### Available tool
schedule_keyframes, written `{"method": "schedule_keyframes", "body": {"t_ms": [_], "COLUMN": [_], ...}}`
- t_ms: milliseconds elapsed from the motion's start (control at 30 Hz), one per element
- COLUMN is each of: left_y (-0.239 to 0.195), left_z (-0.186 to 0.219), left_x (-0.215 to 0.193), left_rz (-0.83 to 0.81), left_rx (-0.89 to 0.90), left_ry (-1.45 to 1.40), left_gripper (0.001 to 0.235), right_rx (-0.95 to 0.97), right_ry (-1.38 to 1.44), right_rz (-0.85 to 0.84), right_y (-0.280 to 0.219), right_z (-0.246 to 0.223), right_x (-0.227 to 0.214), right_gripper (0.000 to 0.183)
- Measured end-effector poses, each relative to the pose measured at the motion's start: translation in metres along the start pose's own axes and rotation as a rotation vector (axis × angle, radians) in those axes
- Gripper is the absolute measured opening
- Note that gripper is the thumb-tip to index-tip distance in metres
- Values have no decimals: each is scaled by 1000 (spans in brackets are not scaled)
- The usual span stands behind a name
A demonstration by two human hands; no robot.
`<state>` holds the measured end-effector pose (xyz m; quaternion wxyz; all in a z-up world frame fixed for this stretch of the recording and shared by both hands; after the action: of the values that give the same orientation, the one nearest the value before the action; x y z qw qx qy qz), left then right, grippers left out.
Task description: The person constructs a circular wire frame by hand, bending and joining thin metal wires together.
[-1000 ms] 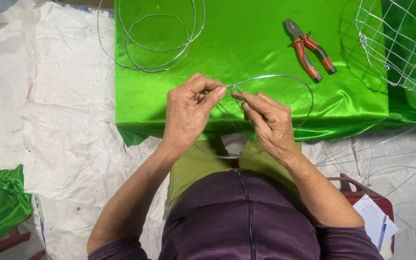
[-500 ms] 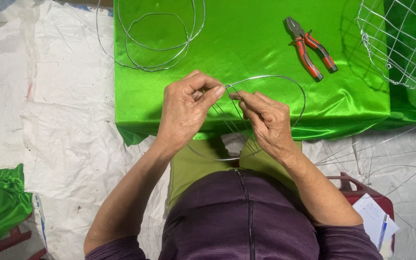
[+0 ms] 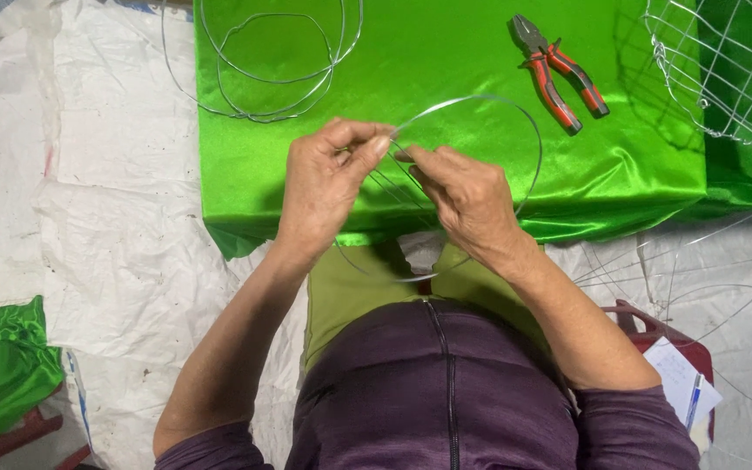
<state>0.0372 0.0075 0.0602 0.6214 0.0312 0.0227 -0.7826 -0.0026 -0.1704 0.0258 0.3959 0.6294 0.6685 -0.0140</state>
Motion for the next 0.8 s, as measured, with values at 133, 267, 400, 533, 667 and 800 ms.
{"method": "schedule_keyframes", "body": {"t_ms": [133,267,400,533,667,800], "left_y": [11,11,9,15,16,7], "left_z": [-32,-37,-30,-20,-14,-8], "left_x": [-11,-35,-43,-41,-40,-41], "left_rz": [63,108,204,189,179,193], "left_rx": [-101,-220,-288,-294,-278,-281], "left_ry": [-61,-233,-311,-325,-351,-375], "left_gripper": [14,10,8,7,6,8], "right_rx": [7,107,254,553,720,668], "right_ry": [54,53,87,444,650,613], "right_rz": [-52,160,242,-3,32,-51], "right_y": [16,-10,-70,-123,-118,-82], "right_z": [-7,11,33,44,43,28], "right_x": [-13,-61,-72,-42,-57,-82], "right_gripper": [19,30,43,54,33,21]}}
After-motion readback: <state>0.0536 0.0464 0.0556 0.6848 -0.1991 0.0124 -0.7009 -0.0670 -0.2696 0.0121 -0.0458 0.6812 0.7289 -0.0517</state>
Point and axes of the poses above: each hand's wrist, its own y-axis towards the middle knuckle, its own x-axis out of the palm, z = x × y, the point moved 3 cm from there along y, towards the middle knuckle, and after that the axes turned 2 degrees about -x, right-handed, at the moved point
